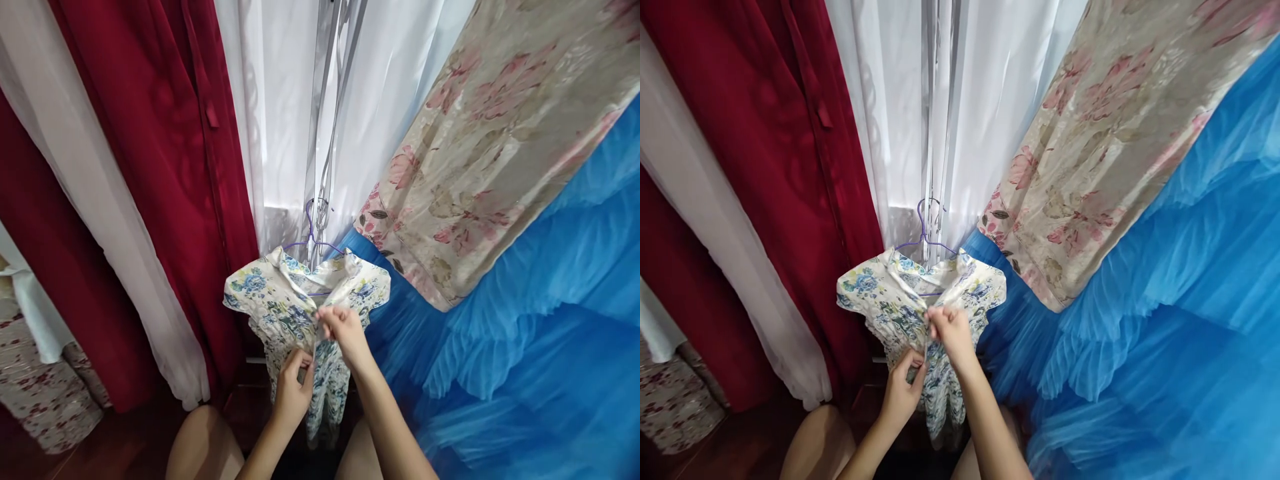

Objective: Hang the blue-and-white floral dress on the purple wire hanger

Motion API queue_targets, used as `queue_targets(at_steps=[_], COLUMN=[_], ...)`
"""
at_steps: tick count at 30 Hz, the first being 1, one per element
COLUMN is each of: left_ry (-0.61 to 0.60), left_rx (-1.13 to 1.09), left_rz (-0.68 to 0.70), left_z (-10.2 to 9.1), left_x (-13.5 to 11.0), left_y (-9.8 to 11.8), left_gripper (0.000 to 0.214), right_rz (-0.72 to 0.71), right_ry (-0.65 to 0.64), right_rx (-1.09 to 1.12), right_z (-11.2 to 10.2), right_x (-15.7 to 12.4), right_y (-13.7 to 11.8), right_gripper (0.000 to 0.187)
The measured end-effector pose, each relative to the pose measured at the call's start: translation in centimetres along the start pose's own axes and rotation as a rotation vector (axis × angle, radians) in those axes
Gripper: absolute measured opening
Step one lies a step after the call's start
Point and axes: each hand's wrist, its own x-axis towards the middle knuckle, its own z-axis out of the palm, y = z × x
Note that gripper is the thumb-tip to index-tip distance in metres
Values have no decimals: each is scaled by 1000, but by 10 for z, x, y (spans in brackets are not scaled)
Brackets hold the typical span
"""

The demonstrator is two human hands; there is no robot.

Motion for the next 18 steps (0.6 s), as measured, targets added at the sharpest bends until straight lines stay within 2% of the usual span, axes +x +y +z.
queue_targets(at_steps=[3, 5, 7, 9, 11, 13, 15, 18], left_ry=[-8, -30, -61, -85, -53, 68, 105, 72], left_rx=[13, 4, -27, -69, -105, -118, -90, 102], left_rz=[4, 7, 10, 16, 40, 102, 242, 440], left_z=[3, 6, 5, -1, -14, -31, -48, -67], left_x=[-1, -3, -1, 10, 33, 66, 102, 148], left_y=[-6, -9, -8, -1, 17, 43, 74, 110], left_gripper=[15, 16, 18, 15, 6, 24, 39, 22], right_rz=[-90, -155, -197, -196, -182, -181, -202, -249], right_ry=[26, 48, 65, 59, 44, 32, 8, -37], right_rx=[56, 93, 99, 73, 43, 19, -3, -29], right_z=[8, 14, 18, 18, 16, 13, 11, 11], right_x=[43, 59, 63, 58, 50, 43, 38, 38], right_y=[-46, -67, -76, -75, -69, -63, -61, -61], right_gripper=[35, 32, 30, 29, 28, 28, 28, 28])
